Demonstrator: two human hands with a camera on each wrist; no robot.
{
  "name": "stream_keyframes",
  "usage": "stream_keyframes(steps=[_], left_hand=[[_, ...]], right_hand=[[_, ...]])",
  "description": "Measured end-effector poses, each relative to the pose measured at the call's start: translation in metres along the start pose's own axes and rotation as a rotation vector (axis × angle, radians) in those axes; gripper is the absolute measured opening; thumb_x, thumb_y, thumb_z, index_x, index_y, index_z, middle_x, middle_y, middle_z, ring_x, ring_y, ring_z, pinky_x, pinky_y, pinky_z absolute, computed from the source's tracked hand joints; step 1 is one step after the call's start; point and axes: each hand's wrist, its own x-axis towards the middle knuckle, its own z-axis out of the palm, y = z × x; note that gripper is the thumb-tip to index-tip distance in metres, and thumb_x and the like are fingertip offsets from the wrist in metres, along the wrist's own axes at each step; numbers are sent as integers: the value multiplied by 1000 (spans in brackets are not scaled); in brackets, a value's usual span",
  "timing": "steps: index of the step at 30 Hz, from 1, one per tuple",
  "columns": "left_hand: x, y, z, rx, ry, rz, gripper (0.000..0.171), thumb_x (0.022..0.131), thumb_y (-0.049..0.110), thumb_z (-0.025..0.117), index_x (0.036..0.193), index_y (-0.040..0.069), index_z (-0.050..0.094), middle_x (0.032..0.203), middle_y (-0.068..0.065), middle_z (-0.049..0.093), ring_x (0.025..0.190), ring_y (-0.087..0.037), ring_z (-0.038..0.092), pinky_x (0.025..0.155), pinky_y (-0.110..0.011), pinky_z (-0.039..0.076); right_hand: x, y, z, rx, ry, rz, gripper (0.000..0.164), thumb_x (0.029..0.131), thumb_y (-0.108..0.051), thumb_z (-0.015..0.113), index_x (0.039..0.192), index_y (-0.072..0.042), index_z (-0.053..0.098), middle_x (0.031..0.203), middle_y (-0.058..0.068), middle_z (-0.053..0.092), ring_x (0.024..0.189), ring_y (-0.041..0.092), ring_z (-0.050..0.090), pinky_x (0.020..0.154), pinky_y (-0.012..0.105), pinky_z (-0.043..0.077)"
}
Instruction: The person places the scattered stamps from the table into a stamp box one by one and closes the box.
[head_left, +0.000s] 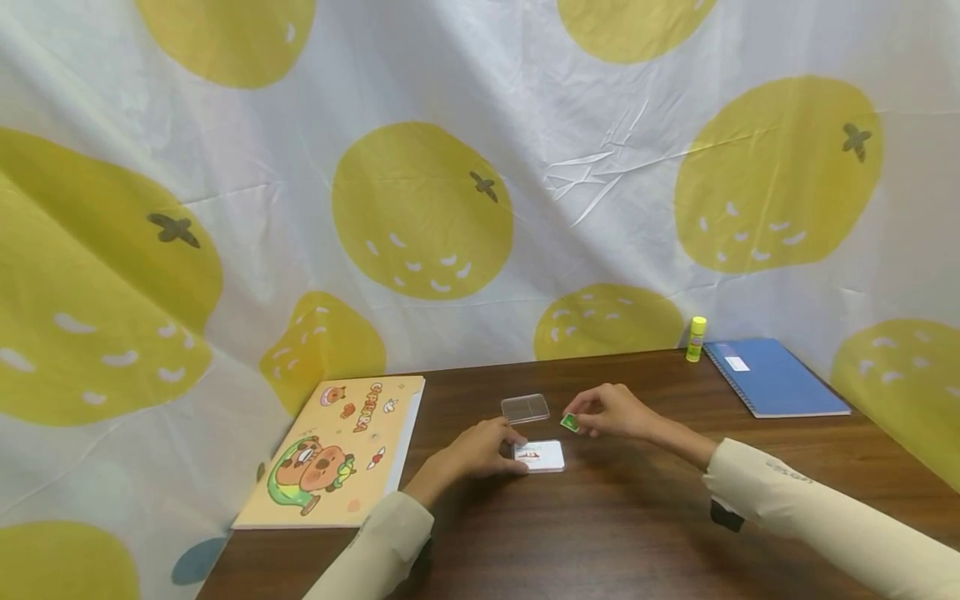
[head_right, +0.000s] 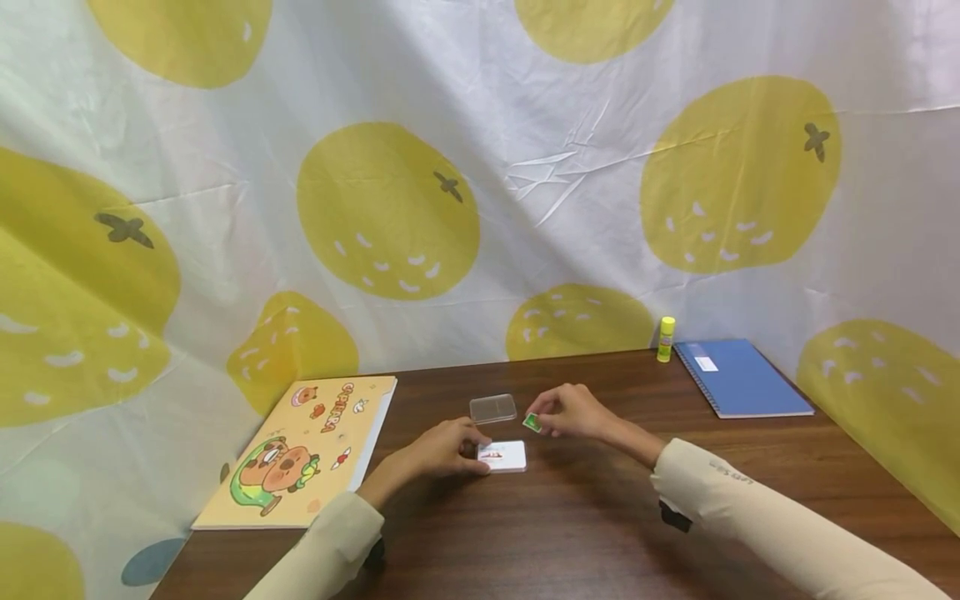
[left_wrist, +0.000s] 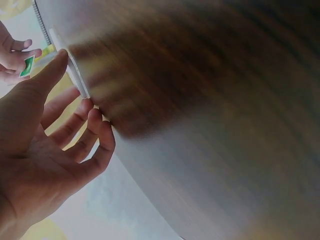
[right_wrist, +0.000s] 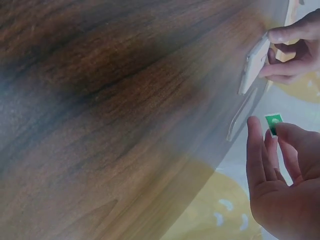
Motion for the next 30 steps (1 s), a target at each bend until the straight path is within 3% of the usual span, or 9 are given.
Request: stream_keyframes(steps=[10,16,24,30], left_hand=[[-1,-1,3,5,9,-1,49,85,40,87,123,11,77,118,-2,68,96,-11,60,85,-29,52],[-2,-1,2,-5,5,-3,48,85,38,87,123,10,77,116,-2,68,94,-12,60,83,-29,51],[-1,0,2,1,9,-9,48,85,39,87,123,11,77,116,-1,68,96,-12,60,86,-29,51],[0,1,1,10,0,-21,49,86,40,86,124,11,77,116,-1,67,95,-12,59,85,-29,51]], right_hand=[[0,6,6,-24,0,-52,22,93,3,69,114,3,74,84,7,76,74,30,73,58,23,53],[0,9,8,-25,11,-53,17,92,2,72,108,0,75,84,7,76,73,26,73,59,24,53],[0,9,10,-31,10,-42,9,93,-11,79,99,-6,74,80,4,77,74,27,74,66,25,54],[0,5,15,6,-17,-56,7,92,-9,79,95,-6,74,80,5,77,75,27,75,72,25,56]])
